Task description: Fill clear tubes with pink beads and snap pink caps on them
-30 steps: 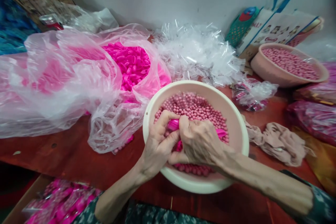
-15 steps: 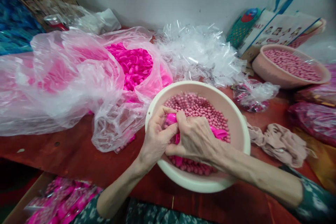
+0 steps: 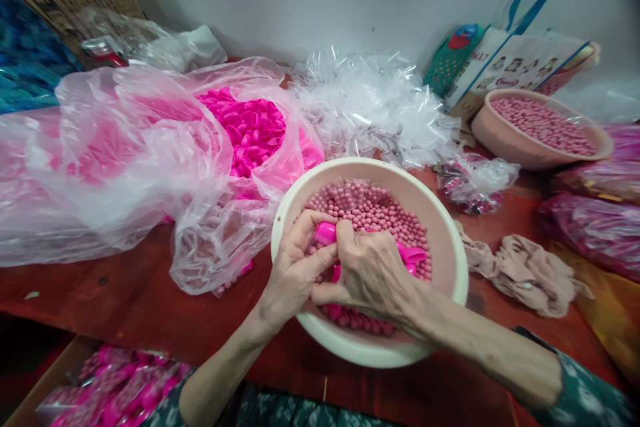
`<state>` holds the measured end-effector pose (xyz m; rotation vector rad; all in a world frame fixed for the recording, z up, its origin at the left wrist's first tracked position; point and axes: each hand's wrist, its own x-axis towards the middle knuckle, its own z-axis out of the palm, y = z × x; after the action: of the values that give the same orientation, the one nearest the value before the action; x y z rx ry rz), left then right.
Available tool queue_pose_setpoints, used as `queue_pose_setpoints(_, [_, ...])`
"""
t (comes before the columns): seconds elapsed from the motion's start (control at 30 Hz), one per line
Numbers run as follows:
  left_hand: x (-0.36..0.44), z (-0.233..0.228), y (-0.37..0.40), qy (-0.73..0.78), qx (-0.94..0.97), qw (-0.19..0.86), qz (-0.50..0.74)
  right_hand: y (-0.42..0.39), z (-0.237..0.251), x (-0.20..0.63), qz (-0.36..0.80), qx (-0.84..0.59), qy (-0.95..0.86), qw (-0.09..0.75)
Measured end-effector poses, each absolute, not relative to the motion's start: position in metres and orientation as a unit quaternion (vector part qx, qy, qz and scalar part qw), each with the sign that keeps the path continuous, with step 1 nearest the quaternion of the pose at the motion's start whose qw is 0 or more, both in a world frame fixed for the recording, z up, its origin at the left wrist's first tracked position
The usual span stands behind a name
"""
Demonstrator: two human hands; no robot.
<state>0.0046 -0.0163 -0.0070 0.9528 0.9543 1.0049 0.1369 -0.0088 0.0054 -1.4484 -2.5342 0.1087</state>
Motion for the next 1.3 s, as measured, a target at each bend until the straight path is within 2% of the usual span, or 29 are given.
queue_pose_setpoints(0.1, [0.005,-0.007,-0.017,0.439,0.428,0.647,0.453,-0.009,0.0,0.132,0.037,-0.487,-0.868,0.087])
queue_pose_setpoints(0.17, [0.006,-0.008,-0.016,0.443,0.424,0.637,0.467,-0.01,0.0,0.131,0.057,-0.493,-0.861,0.106])
queue_pose_setpoints(0.27, [0.008,-0.008,-0.015,0.436,0.408,0.641,0.483,-0.006,0.008,0.14,0.142,-0.465,-0.863,0.135])
queue_pose_setpoints(0.37, [0.003,-0.007,-0.02,0.431,0.399,0.628,0.511,0.008,0.015,0.164,0.218,-0.438,-0.864,0.119])
queue_pose_setpoints(0.43, [-0.007,-0.009,-0.028,0.461,0.408,0.556,0.559,0.023,0.014,0.185,0.183,-0.497,-0.84,0.12])
queue_pose_setpoints(0.5, [-0.022,-0.018,-0.04,0.519,0.411,0.425,0.618,0.038,0.006,0.206,0.059,-0.549,-0.823,0.136])
queue_pose_setpoints(0.57, [-0.04,-0.035,-0.053,0.589,0.403,0.285,0.639,0.051,-0.007,0.22,-0.017,-0.56,-0.818,0.125])
queue_pose_setpoints(0.6, [-0.05,-0.046,-0.06,0.627,0.41,0.243,0.616,0.055,-0.013,0.225,-0.028,-0.554,-0.824,0.116])
queue_pose_setpoints(0.67, [-0.067,-0.069,-0.071,0.691,0.493,0.2,0.49,0.062,-0.025,0.23,-0.029,-0.545,-0.832,0.104])
queue_pose_setpoints(0.73, [-0.081,-0.087,-0.077,0.692,0.604,0.149,0.366,0.067,-0.034,0.232,-0.022,-0.539,-0.835,0.103])
queue_pose_setpoints(0.8, [-0.089,-0.097,-0.078,0.669,0.674,0.095,0.299,0.072,-0.04,0.235,-0.018,-0.534,-0.838,0.106])
queue_pose_setpoints(0.9, [-0.098,-0.097,-0.073,0.663,0.692,0.057,0.28,0.078,-0.046,0.242,0.003,-0.54,-0.833,0.117])
queue_pose_setpoints(1.03, [-0.112,-0.093,-0.064,0.688,0.659,0.065,0.298,0.08,-0.051,0.246,0.032,-0.562,-0.815,0.138])
queue_pose_setpoints(1.3, [-0.135,-0.087,-0.058,0.68,0.664,0.017,0.309,0.075,-0.039,0.231,0.055,-0.588,-0.788,0.173])
